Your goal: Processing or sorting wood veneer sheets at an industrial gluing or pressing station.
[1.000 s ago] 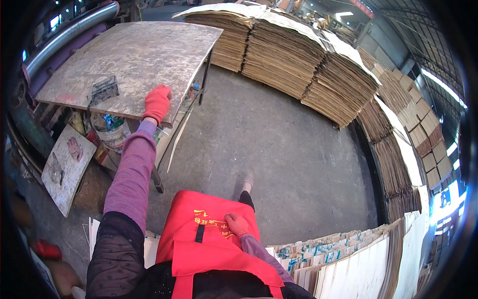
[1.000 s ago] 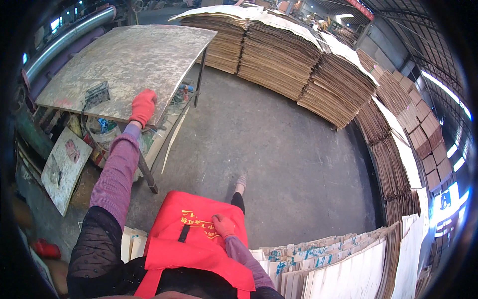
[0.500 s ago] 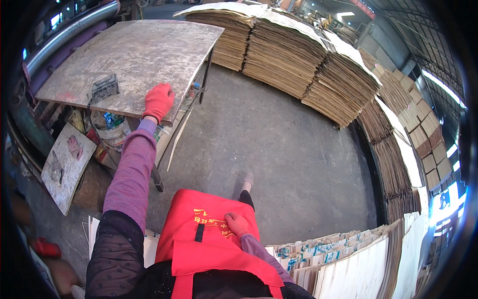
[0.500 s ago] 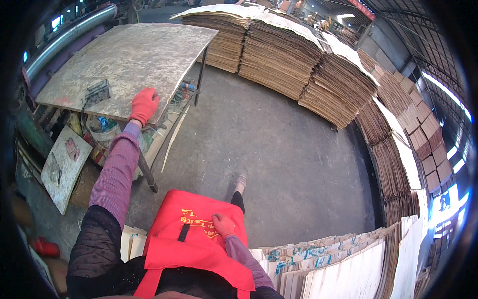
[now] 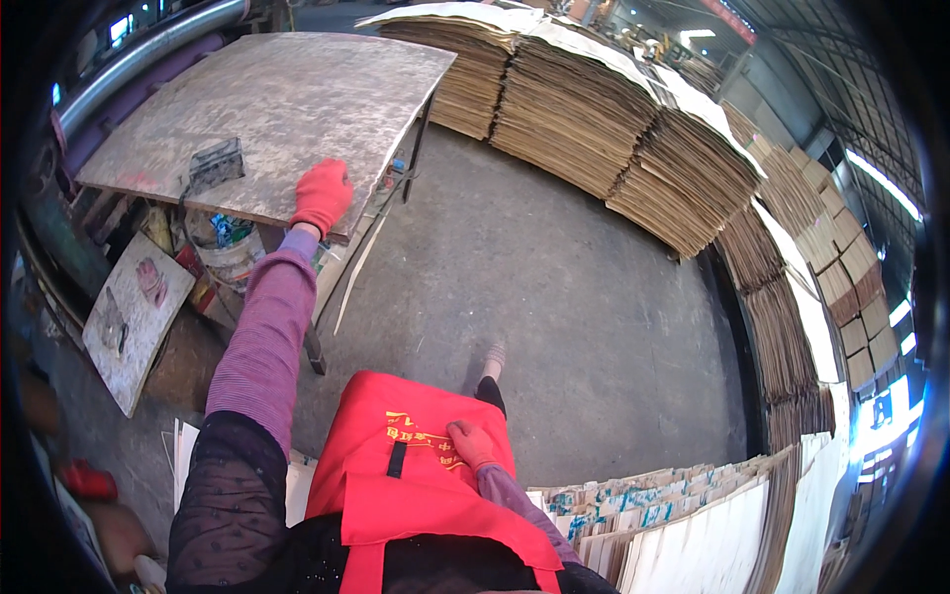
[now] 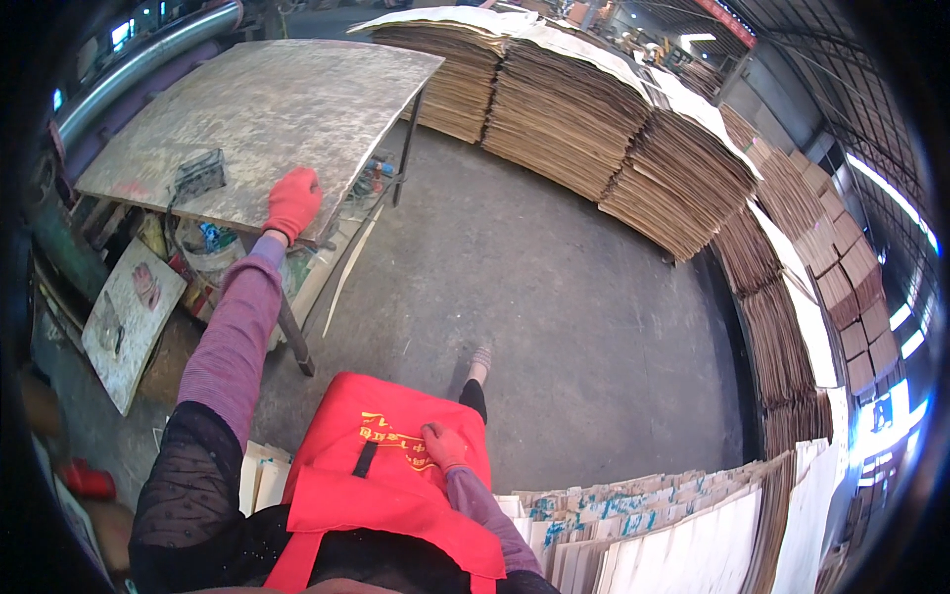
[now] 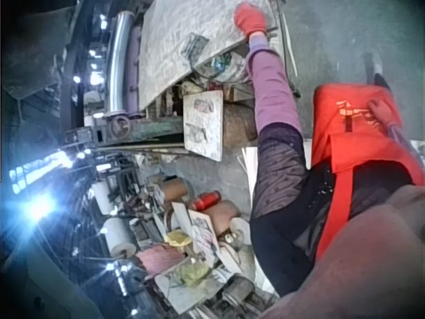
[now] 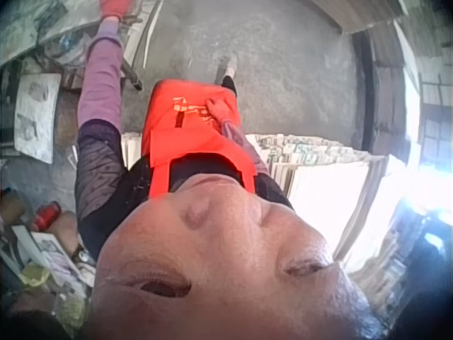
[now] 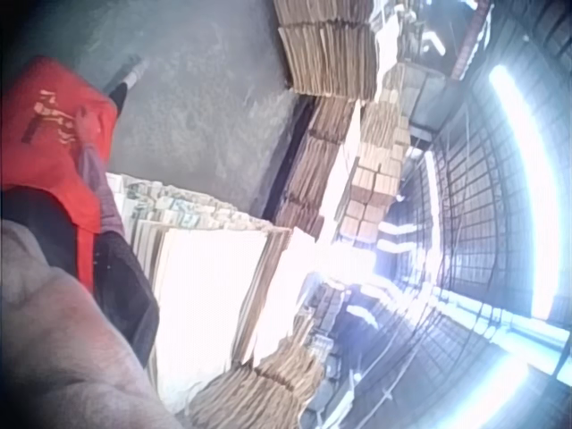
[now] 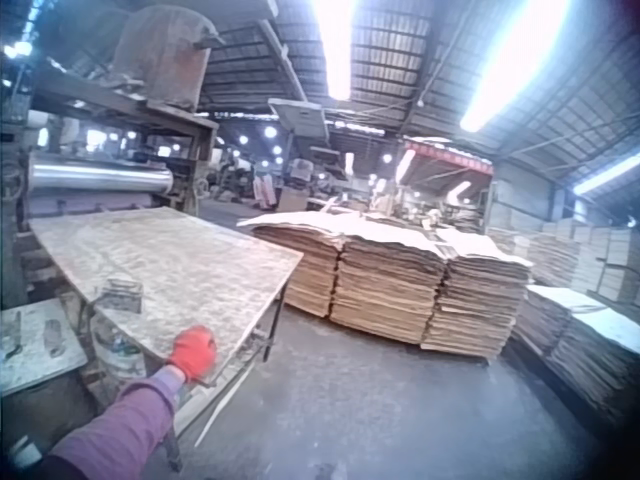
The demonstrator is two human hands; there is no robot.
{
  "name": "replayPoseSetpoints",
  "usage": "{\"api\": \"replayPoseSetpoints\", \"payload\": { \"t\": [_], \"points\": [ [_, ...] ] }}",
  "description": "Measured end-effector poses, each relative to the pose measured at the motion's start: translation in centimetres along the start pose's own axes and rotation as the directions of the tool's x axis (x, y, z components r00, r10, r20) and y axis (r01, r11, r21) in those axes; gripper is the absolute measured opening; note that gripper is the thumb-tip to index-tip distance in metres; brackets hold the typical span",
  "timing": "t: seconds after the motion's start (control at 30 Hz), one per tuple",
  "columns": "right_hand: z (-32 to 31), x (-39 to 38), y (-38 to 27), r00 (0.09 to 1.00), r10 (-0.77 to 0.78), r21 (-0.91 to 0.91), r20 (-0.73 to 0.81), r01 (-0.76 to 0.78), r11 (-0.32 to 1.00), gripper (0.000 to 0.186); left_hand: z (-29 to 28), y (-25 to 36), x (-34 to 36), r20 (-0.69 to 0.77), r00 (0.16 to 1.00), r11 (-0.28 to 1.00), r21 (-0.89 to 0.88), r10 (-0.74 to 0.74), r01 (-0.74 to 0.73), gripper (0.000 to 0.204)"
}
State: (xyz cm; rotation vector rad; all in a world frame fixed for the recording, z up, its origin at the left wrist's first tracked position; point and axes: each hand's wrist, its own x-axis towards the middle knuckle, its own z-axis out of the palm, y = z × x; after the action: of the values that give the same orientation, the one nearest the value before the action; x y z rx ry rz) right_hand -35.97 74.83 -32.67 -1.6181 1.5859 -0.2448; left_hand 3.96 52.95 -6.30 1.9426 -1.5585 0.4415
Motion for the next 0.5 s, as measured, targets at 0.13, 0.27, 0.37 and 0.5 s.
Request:
{"api": "replayPoseSetpoints", "payload": {
  "t": [0.13, 0.27, 0.37, 0.5],
  "points": [
    [0.5, 0.4, 0.7, 1.0, -0.013, 0.003, 0.002, 0.013, 1.0, 0.044, 0.6, -0.4, -0.1, -0.023, 0.999, 0.999, -0.016, 0.03, -0.03, 0.011],
    [0.4, 0.4, 0.7, 1.0, -0.014, 0.005, -0.004, 0.014, 1.0, 0.044, 0.4, -1.1, 0.2, 0.042, 0.997, 0.993, -0.101, 0.063, -0.058, 0.01],
    [0.2, 0.1, 0.4, 1.0, -0.022, 0.028, -0.006, 0.022, 0.999, 0.044, 0.5, -0.9, 0.0, -0.093, 0.992, 0.988, -0.124, 0.086, -0.097, 0.011],
    [0.3, 0.0, 0.5, 0.999, -0.035, 0.02, -0.031, 0.036, 0.999, 0.042, -0.8, 0.6, -0.3, 0.002, 1.0, 0.996, -0.089, 0.003, -0.003, 0.013]
  ]
}}
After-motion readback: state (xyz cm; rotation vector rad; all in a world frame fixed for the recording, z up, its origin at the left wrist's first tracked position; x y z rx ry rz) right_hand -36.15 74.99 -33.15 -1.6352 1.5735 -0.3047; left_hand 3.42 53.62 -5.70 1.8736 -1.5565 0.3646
